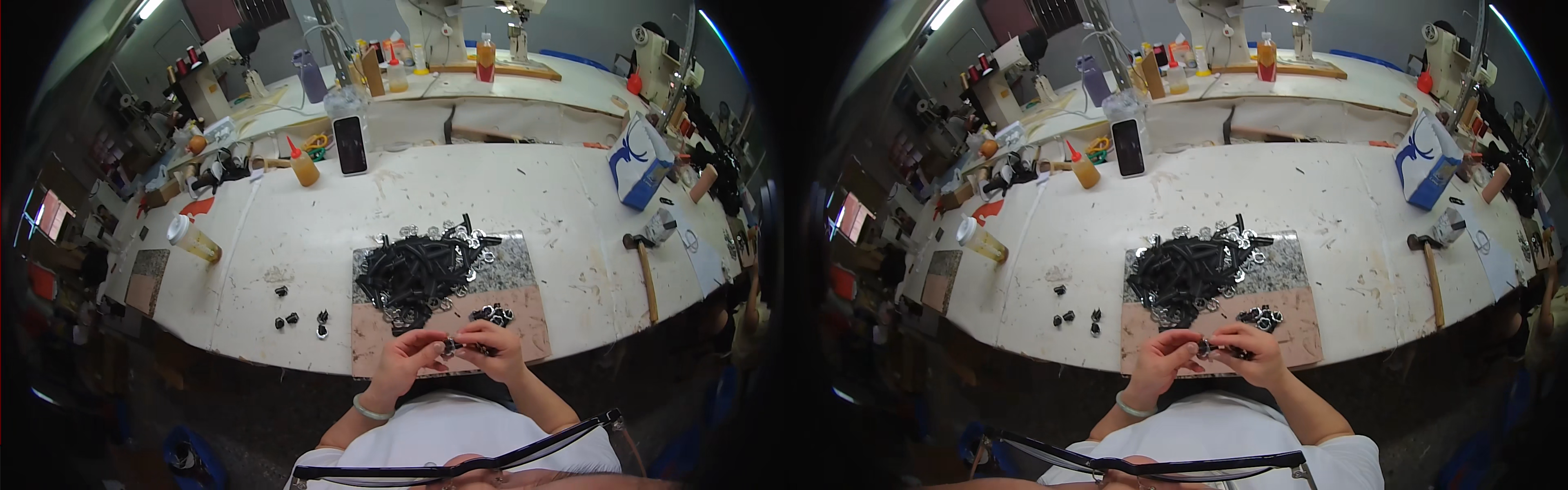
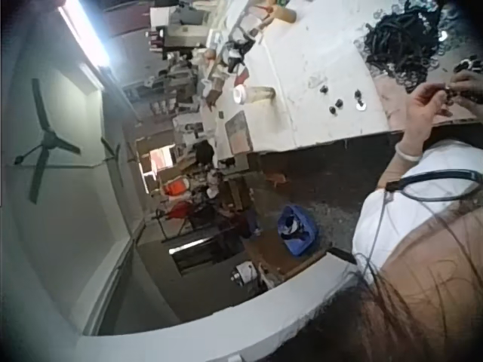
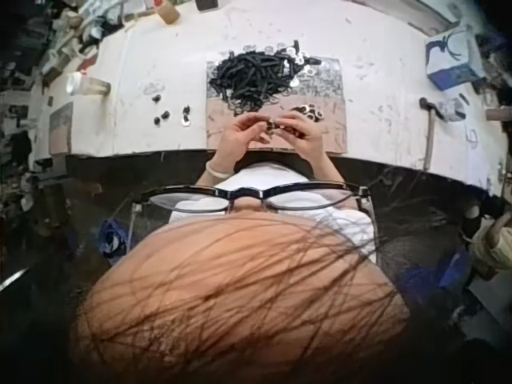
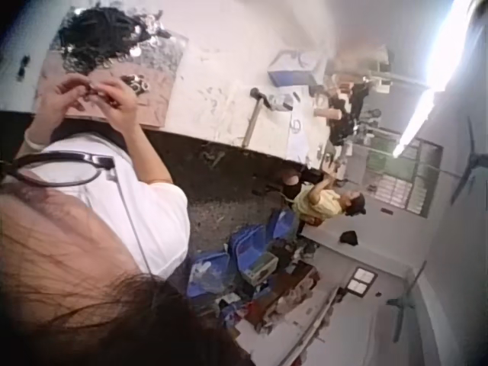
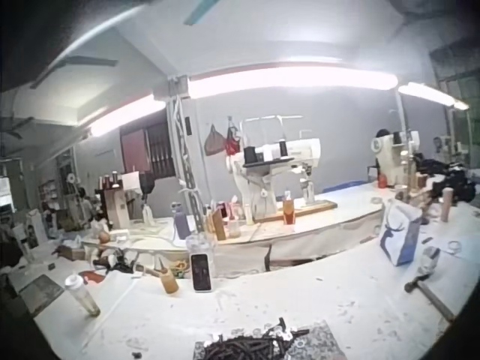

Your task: The person trims small black strap pieces with snips, then applies liquid from a squeeze bottle onto the pieces and places them on the table.

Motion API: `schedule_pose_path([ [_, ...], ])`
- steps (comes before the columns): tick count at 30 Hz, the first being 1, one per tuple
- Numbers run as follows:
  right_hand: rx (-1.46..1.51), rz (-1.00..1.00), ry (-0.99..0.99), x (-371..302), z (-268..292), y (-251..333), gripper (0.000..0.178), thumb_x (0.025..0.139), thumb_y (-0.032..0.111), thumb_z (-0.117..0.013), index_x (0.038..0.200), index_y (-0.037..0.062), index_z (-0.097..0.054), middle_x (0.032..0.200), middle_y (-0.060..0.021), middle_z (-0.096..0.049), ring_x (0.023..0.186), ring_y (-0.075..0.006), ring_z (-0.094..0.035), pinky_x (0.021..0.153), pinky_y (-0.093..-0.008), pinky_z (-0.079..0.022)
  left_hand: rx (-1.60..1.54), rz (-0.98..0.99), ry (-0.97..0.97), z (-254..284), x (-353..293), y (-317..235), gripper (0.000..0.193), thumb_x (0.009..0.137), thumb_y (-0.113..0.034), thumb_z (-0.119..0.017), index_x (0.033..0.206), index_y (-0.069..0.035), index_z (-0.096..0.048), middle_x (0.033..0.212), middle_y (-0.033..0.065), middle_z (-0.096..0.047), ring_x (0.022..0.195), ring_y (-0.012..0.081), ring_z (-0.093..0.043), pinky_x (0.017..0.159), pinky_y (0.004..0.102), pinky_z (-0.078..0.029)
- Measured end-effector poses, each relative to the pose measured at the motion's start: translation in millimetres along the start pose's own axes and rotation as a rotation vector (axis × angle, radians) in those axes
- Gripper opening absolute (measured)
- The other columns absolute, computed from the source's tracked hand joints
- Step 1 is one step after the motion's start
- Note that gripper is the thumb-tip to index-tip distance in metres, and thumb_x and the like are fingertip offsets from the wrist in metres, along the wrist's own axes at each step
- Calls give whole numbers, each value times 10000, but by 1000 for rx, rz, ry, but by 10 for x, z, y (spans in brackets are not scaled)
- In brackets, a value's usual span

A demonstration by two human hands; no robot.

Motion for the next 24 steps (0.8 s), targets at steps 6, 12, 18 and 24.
schedule_pose_path([
  [6,61,-30,41,-41,-10,51,232,697,-49,-665,921,4,-637,894,-99,-595,800,-150,-579,674,-228,-452,72,20,76,-3,-39,22,300,824,-81,-603,1099,1,-515,944,89,-608,806,167,-621,616,262,-532],
  [12,251,-96,22,-47,-43,35,183,710,-67,-657,878,3,-641,884,-81,-590,796,-144,-575,671,-231,-460,34,-78,36,8,-32,88,229,853,-94,-564,1060,4,-560,909,83,-616,803,147,-613,629,250,-525],
  [18,39,-55,-21,-70,-118,72,196,703,-43,-669,889,11,-642,863,-66,-597,688,-95,-563,609,-200,-448,115,-60,29,-45,-93,71,272,876,-102,-531,1124,11,-543,938,77,-616,785,111,-592,645,237,-518],
  [24,0,-314,-34,-107,-88,136,196,722,-24,-651,914,0,-615,830,-47,-590,680,-74,-549,584,-186,-433,232,-40,95,-40,-125,92,271,883,-71,-508,1139,15,-536,980,81,-608,825,112,-592,693,220,-507],
])
Point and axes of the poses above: each hand's wrist, its own x-axis towards the middle knuckle, its own z-axis out of the back of the hand, y = z × x, the point moved 1 cm from there along x, towards the middle knuckle
